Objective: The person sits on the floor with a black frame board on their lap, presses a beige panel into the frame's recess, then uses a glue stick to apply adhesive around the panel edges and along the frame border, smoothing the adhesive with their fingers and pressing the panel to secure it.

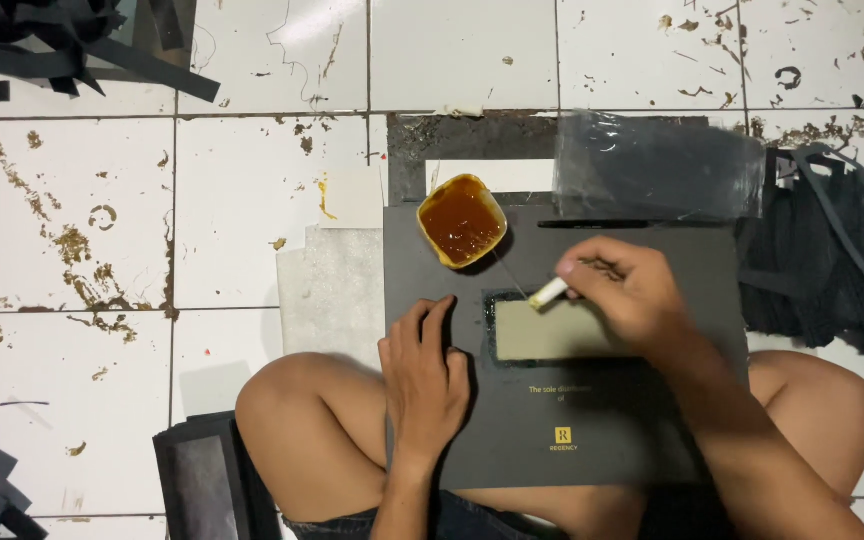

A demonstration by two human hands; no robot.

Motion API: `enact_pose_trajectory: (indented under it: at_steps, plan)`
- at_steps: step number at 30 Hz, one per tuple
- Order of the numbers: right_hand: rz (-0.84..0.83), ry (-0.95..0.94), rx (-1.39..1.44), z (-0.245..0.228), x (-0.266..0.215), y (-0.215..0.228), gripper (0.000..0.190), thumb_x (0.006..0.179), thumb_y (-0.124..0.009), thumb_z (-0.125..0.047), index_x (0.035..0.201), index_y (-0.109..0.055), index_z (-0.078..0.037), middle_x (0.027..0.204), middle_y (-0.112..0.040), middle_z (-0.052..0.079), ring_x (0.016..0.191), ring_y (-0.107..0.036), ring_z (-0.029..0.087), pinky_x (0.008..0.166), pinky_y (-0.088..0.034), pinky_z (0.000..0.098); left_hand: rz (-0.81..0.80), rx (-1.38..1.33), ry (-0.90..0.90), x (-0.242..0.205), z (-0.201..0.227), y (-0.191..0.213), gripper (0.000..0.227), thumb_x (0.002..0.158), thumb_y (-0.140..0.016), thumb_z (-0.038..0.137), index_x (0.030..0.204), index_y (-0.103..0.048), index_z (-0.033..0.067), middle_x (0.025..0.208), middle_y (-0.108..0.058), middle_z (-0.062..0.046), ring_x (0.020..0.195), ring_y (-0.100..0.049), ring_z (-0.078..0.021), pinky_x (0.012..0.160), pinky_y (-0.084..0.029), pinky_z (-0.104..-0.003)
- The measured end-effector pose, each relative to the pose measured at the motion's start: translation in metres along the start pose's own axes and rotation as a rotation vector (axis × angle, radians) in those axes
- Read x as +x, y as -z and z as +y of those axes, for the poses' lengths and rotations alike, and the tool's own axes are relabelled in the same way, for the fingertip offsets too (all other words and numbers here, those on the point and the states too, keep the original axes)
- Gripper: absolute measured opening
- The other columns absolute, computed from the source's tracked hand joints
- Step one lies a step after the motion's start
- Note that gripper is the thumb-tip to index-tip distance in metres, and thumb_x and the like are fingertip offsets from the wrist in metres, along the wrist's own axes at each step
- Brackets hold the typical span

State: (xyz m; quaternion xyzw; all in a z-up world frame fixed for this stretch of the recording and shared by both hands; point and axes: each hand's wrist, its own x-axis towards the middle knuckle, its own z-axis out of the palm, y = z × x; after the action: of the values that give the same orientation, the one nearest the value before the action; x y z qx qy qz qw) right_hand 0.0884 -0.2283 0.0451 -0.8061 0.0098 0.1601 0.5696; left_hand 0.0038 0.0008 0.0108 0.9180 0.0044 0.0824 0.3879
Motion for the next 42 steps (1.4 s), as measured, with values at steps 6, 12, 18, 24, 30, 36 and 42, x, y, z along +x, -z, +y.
enact_pose_trajectory:
  at_steps: [6,12,18,24,30,36,42]
  plan:
    - [0.235,-0.107,0.591,0.021,-0.071,0.050,0.018,0.102,-0.058,-0.010,0.102,-0.066,0.006,0.087,-0.064,0.009,0.075,-0.053,0.009,0.069,-0.039,0.0185,0.003,0.001,-0.039,-0.002,0.001,0.001,0.054,0.082,-0.052,0.004,0.136,-0.055,0.0034,0.129,-0.055,-0.014,0.108,-0.051,-0.0308,0.097,-0.036,-0.039]
    - [0.597,-0.148,-0.065,0.039,-0.110,0.075,0.013,0.106,-0.060,-0.006,0.109,-0.070,0.002,0.081,-0.063,0.007,0.069,-0.050,0.011,0.065,-0.037,0.0204,0.026,0.049,-0.036,-0.003,-0.001,-0.006,0.057,0.078,-0.054,0.001,0.134,-0.057,0.0059,0.128,-0.057,-0.012,0.110,-0.053,-0.0310,0.097,-0.036,-0.039]
    - [0.565,-0.070,-0.388,0.042,-0.113,0.060,0.009,0.097,-0.069,-0.009,0.103,-0.073,-0.003,0.071,-0.062,0.004,0.062,-0.050,0.014,0.059,-0.042,0.0272,0.019,0.063,-0.053,-0.005,-0.002,-0.008,0.058,0.078,-0.054,0.001,0.136,-0.057,0.0050,0.129,-0.056,-0.014,0.113,-0.052,-0.0316,0.099,-0.036,-0.041]
    - [0.491,0.105,-0.545,0.053,-0.094,0.055,0.010,0.093,-0.071,-0.008,0.099,-0.074,0.000,0.067,-0.058,0.004,0.054,-0.043,0.014,0.051,-0.037,0.0293,0.020,0.085,-0.043,-0.003,0.002,-0.008,0.056,0.079,-0.053,0.001,0.135,-0.057,0.0053,0.128,-0.056,-0.013,0.111,-0.052,-0.0315,0.098,-0.036,-0.040]
    - [0.491,0.343,-0.650,0.057,-0.076,0.049,0.002,0.091,-0.071,0.002,0.092,-0.069,0.001,0.071,-0.059,0.008,0.056,-0.045,0.019,0.054,-0.038,0.0316,-0.007,0.072,-0.040,-0.003,0.004,-0.005,0.058,0.079,-0.052,0.002,0.136,-0.055,0.0050,0.129,-0.055,-0.014,0.113,-0.052,-0.0324,0.100,-0.035,-0.041]
    - [0.470,0.520,-0.791,0.060,-0.059,0.047,0.006,0.088,-0.071,0.007,0.087,-0.066,0.004,0.087,-0.070,0.011,0.070,-0.057,0.024,0.073,-0.046,0.0347,-0.002,0.064,-0.019,-0.002,0.004,-0.006,0.057,0.079,-0.053,0.000,0.136,-0.056,0.0053,0.129,-0.055,-0.013,0.111,-0.051,-0.0303,0.099,-0.035,-0.040]
    - [0.502,0.610,-0.739,0.077,-0.048,0.059,0.006,0.101,-0.075,-0.007,0.099,-0.070,-0.004,0.076,-0.063,0.009,0.070,-0.063,0.032,0.071,-0.050,0.0398,0.001,0.099,-0.045,-0.004,-0.012,-0.013,0.065,0.075,-0.058,0.000,0.138,-0.060,0.0119,0.123,-0.058,-0.011,0.112,-0.054,-0.0336,0.087,-0.037,-0.043]
